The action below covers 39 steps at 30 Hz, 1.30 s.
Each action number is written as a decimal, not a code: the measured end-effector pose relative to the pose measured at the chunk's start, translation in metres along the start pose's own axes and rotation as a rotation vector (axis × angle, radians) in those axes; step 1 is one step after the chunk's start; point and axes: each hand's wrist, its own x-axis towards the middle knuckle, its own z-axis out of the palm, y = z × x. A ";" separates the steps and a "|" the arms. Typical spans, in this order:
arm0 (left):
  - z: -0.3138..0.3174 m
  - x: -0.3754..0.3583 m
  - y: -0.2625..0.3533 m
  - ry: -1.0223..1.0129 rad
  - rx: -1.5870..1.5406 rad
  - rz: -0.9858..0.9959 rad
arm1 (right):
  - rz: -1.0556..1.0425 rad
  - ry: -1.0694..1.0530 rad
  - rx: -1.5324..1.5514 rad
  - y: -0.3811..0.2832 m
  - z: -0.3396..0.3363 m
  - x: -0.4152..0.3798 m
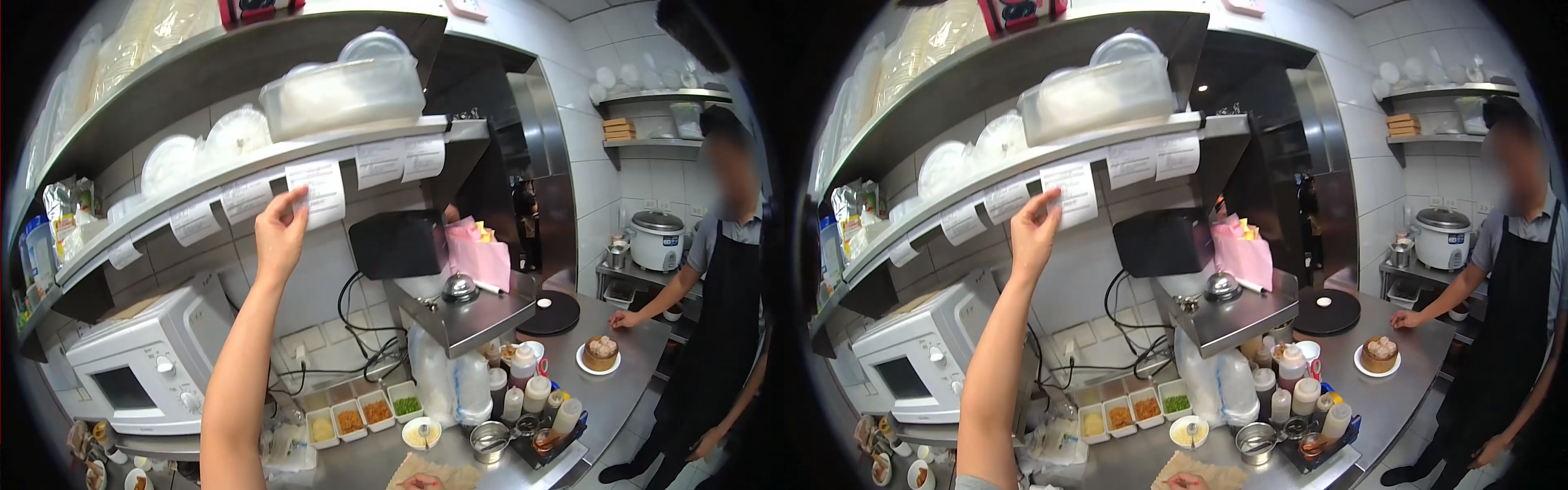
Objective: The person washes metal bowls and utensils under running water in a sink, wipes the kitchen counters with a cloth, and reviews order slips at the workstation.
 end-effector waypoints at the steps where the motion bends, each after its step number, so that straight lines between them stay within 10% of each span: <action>1: 0.000 -0.002 0.002 -0.010 -0.012 -0.026 | 0.003 -0.027 0.043 0.004 0.002 -0.001; 13: -0.003 0.013 0.008 0.013 0.025 -0.225 | -0.029 -0.033 -0.085 0.014 0.005 -0.001; 18: 0.027 -0.047 0.044 -0.220 -0.080 -0.774 | 0.056 -0.070 0.012 -0.012 -0.004 0.001; 25: 0.069 0.023 0.035 -0.284 -0.007 -0.057 | 0.084 -0.146 0.042 -0.024 -0.012 0.003; 28: 0.075 0.048 0.033 -0.430 -0.110 -0.351 | 0.128 -0.128 0.331 -0.017 -0.008 0.002; 39: 0.052 -0.048 0.044 -0.332 -0.141 -0.311 | 0.066 -0.143 0.336 -0.039 -0.023 0.005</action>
